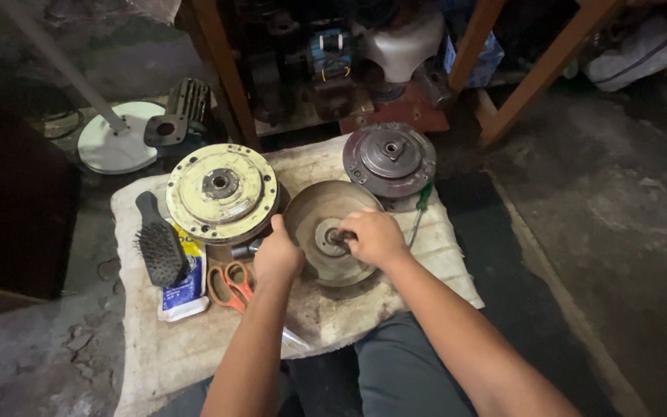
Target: The person cleans various mechanical components by hand and with a cloth.
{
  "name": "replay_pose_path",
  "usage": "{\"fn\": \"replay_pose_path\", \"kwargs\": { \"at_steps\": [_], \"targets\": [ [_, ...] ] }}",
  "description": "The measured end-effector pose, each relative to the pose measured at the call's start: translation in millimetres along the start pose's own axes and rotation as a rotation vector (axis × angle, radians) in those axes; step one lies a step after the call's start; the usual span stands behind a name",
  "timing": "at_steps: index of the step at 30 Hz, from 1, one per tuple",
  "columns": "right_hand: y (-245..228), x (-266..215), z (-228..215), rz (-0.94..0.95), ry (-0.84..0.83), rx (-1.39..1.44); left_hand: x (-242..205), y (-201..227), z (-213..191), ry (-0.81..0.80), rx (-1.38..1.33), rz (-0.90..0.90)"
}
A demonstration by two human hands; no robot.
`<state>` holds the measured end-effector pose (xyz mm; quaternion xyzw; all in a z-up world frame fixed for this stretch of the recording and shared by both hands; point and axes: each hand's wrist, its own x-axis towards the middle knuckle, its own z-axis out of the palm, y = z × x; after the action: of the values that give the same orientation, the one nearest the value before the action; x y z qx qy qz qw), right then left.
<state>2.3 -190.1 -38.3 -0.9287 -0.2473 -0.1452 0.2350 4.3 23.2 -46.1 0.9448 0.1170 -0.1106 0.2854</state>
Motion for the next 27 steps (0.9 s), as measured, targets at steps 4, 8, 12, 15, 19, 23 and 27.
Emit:
{"fn": "replay_pose_path", "kwargs": {
  "at_steps": [4, 8, 12, 15, 19, 23, 27],
  "targets": [
    [-6.5, 1.5, -2.6, 0.006, -0.038, -0.001, 1.0, 0.2, -0.5, -0.003, 0.023, -0.009],
    [-9.3, 0.8, -7.1, -0.001, 0.014, 0.014, 2.6, 0.9, -0.6, -0.013, 0.045, -0.013],
    [-8.2, 0.7, -6.9, -0.019, -0.032, -0.02, 1.4, 2.1, -2.1, -0.021, 0.032, 0.004],
    [-6.0, 2.2, -6.5, -0.065, -0.08, -0.009, 0.4, 2.6, -2.1, -0.002, 0.044, -0.009],
    [-3.4, 4.2, -8.4, -0.101, -0.198, -0.056, -3.3, 0.0, -0.3, -0.007, 0.027, -0.03],
    [-4.0, 6.5, -8.7, -0.129, -0.247, -0.091, -3.3, -0.3, -0.6, 0.0, 0.022, -0.029],
    [-2.5, 8.7, -4.6, -0.097, -0.277, -0.098, -2.1, 1.3, -0.4, -0.008, 0.029, -0.034]
  ]
}}
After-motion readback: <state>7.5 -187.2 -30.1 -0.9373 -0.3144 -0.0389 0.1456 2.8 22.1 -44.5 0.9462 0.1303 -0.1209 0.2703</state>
